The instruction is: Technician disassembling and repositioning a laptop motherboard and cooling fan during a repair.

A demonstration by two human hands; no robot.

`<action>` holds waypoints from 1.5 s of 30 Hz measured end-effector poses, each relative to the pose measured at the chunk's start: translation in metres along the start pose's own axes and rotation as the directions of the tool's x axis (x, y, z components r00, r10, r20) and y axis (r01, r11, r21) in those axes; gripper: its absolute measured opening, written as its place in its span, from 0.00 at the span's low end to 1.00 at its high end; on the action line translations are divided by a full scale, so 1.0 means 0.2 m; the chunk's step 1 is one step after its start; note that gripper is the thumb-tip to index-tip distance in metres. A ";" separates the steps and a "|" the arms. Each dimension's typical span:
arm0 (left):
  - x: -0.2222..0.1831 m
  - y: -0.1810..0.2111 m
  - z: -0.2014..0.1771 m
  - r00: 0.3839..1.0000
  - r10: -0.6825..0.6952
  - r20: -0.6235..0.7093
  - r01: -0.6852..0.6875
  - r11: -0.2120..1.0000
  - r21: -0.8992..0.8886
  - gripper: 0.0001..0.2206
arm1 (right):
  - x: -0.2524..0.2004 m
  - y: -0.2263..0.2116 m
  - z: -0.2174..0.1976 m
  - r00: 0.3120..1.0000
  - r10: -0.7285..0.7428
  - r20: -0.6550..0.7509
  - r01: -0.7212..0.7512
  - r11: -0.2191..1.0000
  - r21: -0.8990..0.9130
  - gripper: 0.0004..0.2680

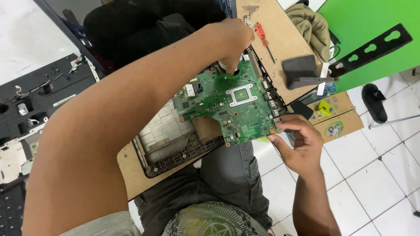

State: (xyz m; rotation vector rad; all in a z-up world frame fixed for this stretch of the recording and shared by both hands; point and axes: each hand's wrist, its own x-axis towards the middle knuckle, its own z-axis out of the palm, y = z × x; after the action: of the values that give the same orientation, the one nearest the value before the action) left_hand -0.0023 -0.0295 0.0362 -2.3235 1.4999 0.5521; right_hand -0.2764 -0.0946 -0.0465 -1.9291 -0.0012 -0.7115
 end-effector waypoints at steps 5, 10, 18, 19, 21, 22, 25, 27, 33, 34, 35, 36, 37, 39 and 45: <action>0.06 0.01 0.03 1.000 0.017 -0.004 -0.017 0.994 0.105 0.26 | -0.01 0.02 0.00 1.000 0.008 -0.006 -0.008 1.000 0.011 0.09; 0.01 0.02 0.02 1.000 0.017 0.003 -0.018 0.985 0.174 0.19 | -0.01 0.00 0.00 1.000 0.001 -0.008 -0.001 1.000 0.006 0.09; -0.06 -0.05 0.09 0.983 0.057 -0.173 -0.088 0.980 -0.179 0.23 | -0.01 0.00 0.00 1.000 0.003 -0.023 -0.002 1.000 0.027 0.09; -0.05 -0.04 0.09 0.983 0.058 -0.173 -0.089 0.980 -0.177 0.23 | -0.01 -0.01 0.00 1.000 0.002 -0.025 -0.002 1.000 0.027 0.09; -0.04 -0.03 0.11 0.973 0.028 -0.230 -0.071 0.981 -0.182 0.18 | -0.01 -0.01 0.00 1.000 0.005 -0.023 -0.004 0.999 0.036 0.09; -0.03 -0.02 0.12 0.972 0.027 -0.232 -0.071 0.981 -0.183 0.18 | -0.01 -0.01 0.00 1.000 0.004 -0.022 -0.003 0.999 0.035 0.09; 0.00 0.00 0.13 0.964 0.064 -0.258 -0.072 0.997 -0.019 0.16 | -0.02 -0.01 0.00 1.000 -0.011 -0.029 0.012 0.999 0.047 0.09; 0.01 0.00 0.13 0.968 0.081 -0.239 -0.071 0.996 0.051 0.15 | -0.03 0.00 0.00 1.000 -0.004 -0.027 0.006 0.999 0.054 0.10; -0.05 0.00 0.10 0.975 0.042 -0.218 -0.065 0.993 -0.098 0.16 | -0.03 0.00 0.00 0.999 0.003 -0.045 -0.001 0.999 0.044 0.09; -0.05 0.00 0.10 0.975 0.042 -0.220 -0.065 0.993 -0.098 0.16 | -0.03 0.01 0.00 0.999 0.002 -0.045 0.000 0.999 0.043 0.09; -0.05 0.00 0.10 0.977 0.044 -0.210 -0.068 0.992 -0.110 0.16 | -0.03 0.01 0.00 0.999 -0.004 -0.042 0.005 0.999 0.038 0.09; -0.04 0.00 0.10 0.979 0.048 -0.200 -0.073 0.990 -0.122 0.17 | -0.03 0.01 -0.01 0.999 -0.008 -0.040 0.009 0.999 0.032 0.09; -0.05 0.00 0.10 0.978 0.049 -0.201 -0.075 0.990 -0.122 0.17 | -0.03 0.01 -0.01 0.999 -0.008 -0.040 0.009 1.000 0.030 0.09; -0.07 -0.01 0.09 0.985 0.036 -0.170 -0.069 0.980 -0.188 0.20 | -0.03 0.00 0.00 0.999 -0.014 -0.036 0.015 0.999 0.035 0.09; -0.08 -0.02 0.10 0.980 0.057 -0.191 -0.116 0.943 -0.311 0.29 | -0.05 0.02 0.00 0.998 -0.008 -0.063 0.008 1.000 0.006 0.08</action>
State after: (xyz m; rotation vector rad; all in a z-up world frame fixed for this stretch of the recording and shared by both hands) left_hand -0.0082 -0.0055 0.0259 -2.6237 1.7119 0.6688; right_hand -0.2833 -0.0925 -0.0546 -1.9011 0.0278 -0.7765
